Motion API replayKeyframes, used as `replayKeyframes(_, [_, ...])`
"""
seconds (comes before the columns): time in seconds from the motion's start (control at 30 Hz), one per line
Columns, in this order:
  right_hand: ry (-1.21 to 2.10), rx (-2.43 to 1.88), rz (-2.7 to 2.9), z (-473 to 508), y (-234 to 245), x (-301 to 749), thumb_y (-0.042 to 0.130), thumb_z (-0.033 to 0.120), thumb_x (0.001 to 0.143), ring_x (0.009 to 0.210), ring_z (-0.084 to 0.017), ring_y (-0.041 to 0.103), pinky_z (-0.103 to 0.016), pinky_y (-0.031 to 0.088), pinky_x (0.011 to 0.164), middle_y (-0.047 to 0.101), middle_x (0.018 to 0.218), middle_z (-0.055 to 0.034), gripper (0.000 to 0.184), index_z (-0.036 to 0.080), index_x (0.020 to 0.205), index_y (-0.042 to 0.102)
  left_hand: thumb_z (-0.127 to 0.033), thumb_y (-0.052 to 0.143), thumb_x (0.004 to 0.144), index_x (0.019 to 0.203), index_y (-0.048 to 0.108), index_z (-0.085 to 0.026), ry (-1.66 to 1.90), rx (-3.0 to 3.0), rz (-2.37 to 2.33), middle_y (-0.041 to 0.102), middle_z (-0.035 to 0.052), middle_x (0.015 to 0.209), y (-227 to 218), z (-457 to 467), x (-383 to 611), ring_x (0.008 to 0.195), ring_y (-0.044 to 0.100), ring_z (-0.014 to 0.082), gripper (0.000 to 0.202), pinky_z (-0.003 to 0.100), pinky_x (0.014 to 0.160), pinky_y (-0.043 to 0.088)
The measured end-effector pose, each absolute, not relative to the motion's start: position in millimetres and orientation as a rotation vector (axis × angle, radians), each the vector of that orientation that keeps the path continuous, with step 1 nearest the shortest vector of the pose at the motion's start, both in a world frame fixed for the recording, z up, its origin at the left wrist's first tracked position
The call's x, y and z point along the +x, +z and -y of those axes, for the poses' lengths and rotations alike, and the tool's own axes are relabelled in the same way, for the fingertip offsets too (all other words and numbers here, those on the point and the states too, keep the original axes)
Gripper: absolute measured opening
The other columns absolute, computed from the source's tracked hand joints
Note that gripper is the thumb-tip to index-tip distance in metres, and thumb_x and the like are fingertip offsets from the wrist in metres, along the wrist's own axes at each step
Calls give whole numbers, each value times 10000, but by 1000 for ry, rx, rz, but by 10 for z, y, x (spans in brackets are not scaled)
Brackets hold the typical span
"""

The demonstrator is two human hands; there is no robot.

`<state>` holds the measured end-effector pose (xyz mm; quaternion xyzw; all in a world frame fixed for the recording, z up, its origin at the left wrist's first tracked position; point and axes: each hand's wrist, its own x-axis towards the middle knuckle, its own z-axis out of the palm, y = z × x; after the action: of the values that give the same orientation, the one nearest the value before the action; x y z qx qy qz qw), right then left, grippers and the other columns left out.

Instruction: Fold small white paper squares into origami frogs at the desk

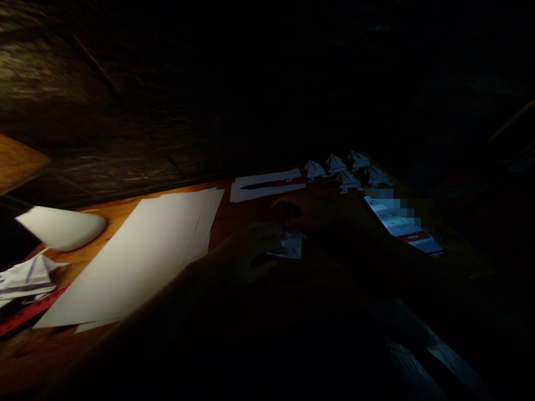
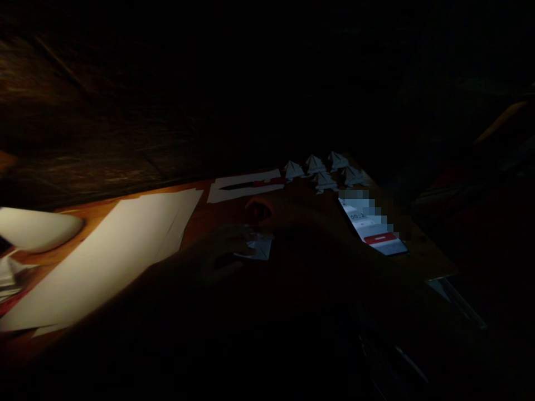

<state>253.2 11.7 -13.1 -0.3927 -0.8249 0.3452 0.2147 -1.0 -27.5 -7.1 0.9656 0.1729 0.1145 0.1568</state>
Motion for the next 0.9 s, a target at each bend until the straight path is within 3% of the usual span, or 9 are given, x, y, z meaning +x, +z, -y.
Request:
replayKeyframes(0.5, [939,-1101,2290,-153,-197,2528,705,266,794,896,-196,610,-327,503,767,697,1102,-107,520,136,1292,628,-196,574,897,1208,656,-221,239,2727,-509,586,63,1380,12,281,22,1318,503,270,323,540,1127,435])
replayKeyframes(0.9, [893,-1095,2287,-138,-193,2505,679,177,786,874,-172,620,-289,488,745,712,1072,-79,455,155,1240,655,-219,615,879,1174,660,-252,197,2754,-567,596,43,1408,74,341,58,1329,496,299,300,548,1136,408])
